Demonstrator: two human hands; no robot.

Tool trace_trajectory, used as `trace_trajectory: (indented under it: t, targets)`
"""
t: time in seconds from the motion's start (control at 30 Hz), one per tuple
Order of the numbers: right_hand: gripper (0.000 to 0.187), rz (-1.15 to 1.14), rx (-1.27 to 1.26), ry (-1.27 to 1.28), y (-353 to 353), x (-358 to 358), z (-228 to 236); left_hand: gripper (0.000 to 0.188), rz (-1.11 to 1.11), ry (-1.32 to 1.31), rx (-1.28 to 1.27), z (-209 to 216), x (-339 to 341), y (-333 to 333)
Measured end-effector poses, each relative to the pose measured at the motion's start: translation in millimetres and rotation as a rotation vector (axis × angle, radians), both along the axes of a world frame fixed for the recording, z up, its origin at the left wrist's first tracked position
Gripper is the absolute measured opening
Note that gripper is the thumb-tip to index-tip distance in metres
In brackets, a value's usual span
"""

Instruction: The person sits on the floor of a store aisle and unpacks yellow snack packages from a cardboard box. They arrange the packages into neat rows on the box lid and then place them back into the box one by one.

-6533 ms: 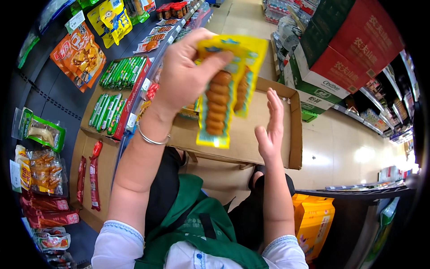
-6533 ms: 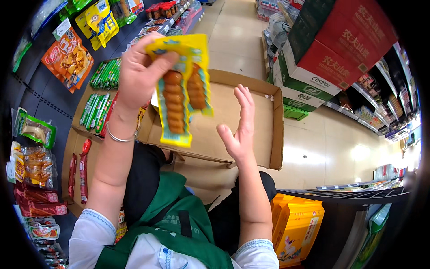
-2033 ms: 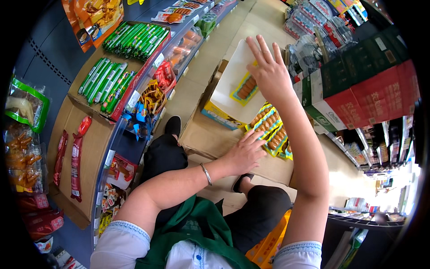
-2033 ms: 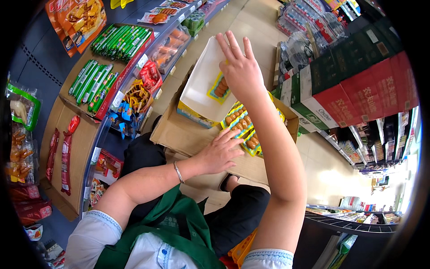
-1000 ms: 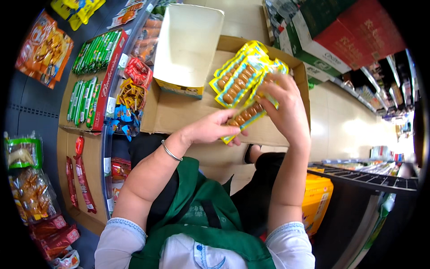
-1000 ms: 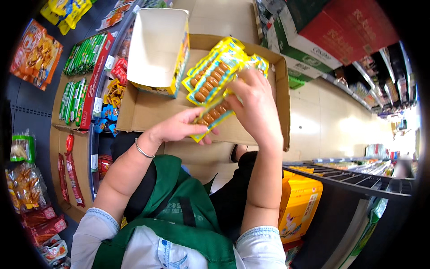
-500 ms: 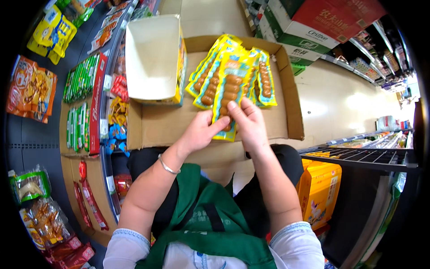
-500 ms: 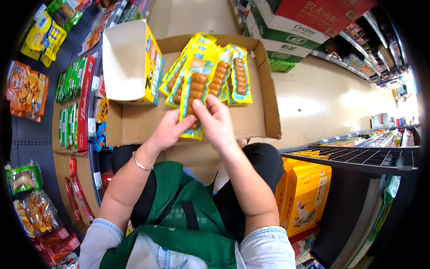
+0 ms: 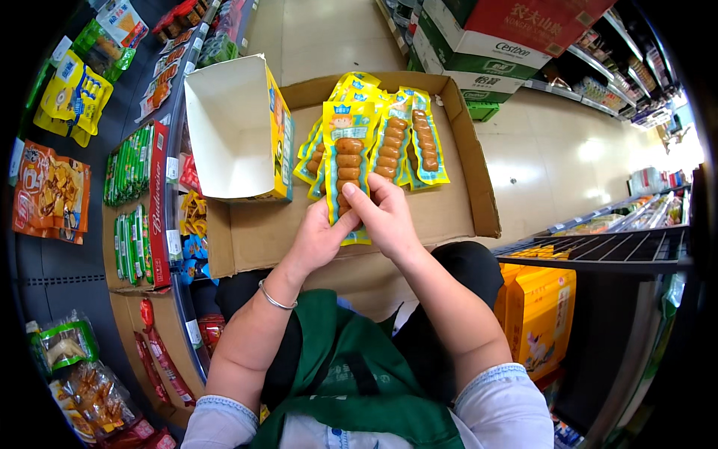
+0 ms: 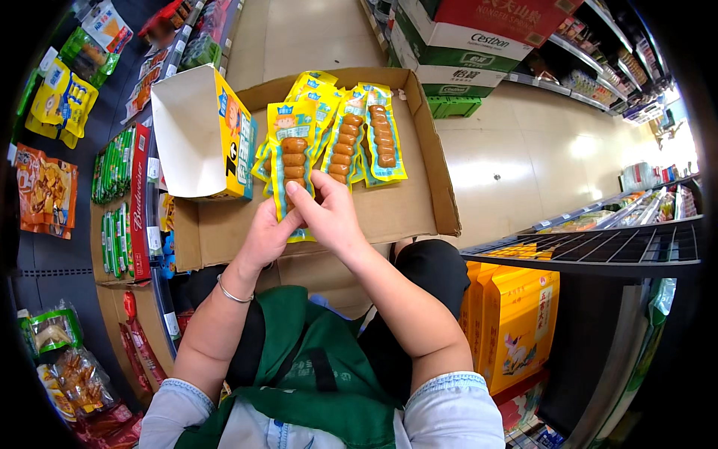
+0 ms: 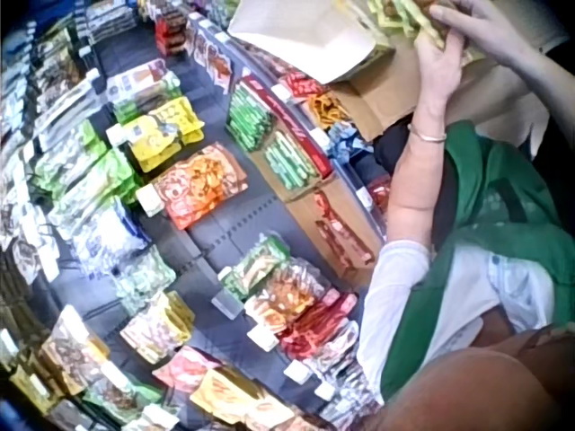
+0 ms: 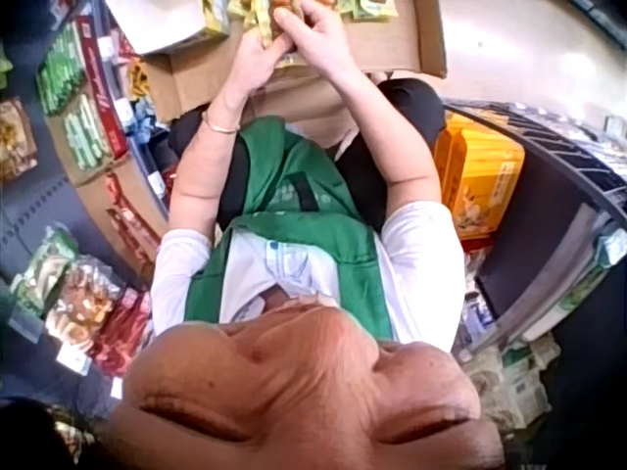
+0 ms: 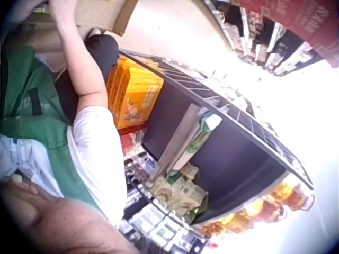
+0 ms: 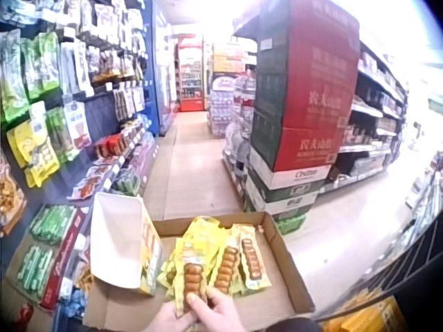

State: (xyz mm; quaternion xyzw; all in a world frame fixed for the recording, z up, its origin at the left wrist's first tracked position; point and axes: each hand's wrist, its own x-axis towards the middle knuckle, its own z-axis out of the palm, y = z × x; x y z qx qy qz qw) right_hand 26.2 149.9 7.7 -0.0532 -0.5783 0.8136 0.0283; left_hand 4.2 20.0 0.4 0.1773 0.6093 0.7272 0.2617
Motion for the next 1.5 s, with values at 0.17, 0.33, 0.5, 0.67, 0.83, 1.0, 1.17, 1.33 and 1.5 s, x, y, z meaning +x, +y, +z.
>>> trace_trajectory:
  t: [0.17,0.33,0.5,0.67,0.83,1.0,1.17,1.33,1.5]
  targets:
    - [0.019,-0.049,-0.094,0.028,-0.6,1.1,4.2,0.036,-0.003,0.026,-0.038,-12.8,-1.3,-0.9]
    - [0.018,-0.107,-0.142,0.028,1.9,6.4,3.9,0.047,-0.008,0.002,0.031,-3.8,0.8,-2.4]
    - [0.018,-0.077,-0.238,-0.034,4.8,2.0,6.5,0.048,-0.016,-0.185,0.173,0.0,-0.3,-0.3]
    - [0.017,-0.108,-0.242,-0.029,1.4,-1.0,8.8,0.052,-0.020,-0.289,0.263,7.2,2.0,2.0]
    - [0.021,-0.040,-0.323,-0.082,9.4,-1.0,17.4,0.056,-0.035,-0.441,0.297,8.3,3.8,2.2]
    - [0.023,-0.003,-0.167,-0.054,17.0,-0.4,13.6,0.059,-0.139,-0.421,0.290,-1.6,2.1,-0.7]
    - [0.025,-0.004,-0.022,0.028,21.1,0.9,18.7,0.063,-0.200,-0.336,0.225,0.1,1.6,-4.3]
    - [0.025,-0.104,-0.137,0.035,28.9,2.4,15.7,0.065,-0.260,-0.317,0.214,0.8,1.6,-3.3]
    - [0.025,-0.159,-0.244,0.027,28.6,-1.6,14.0,0.066,-0.248,-0.308,0.211,-3.1,0.1,-5.8]
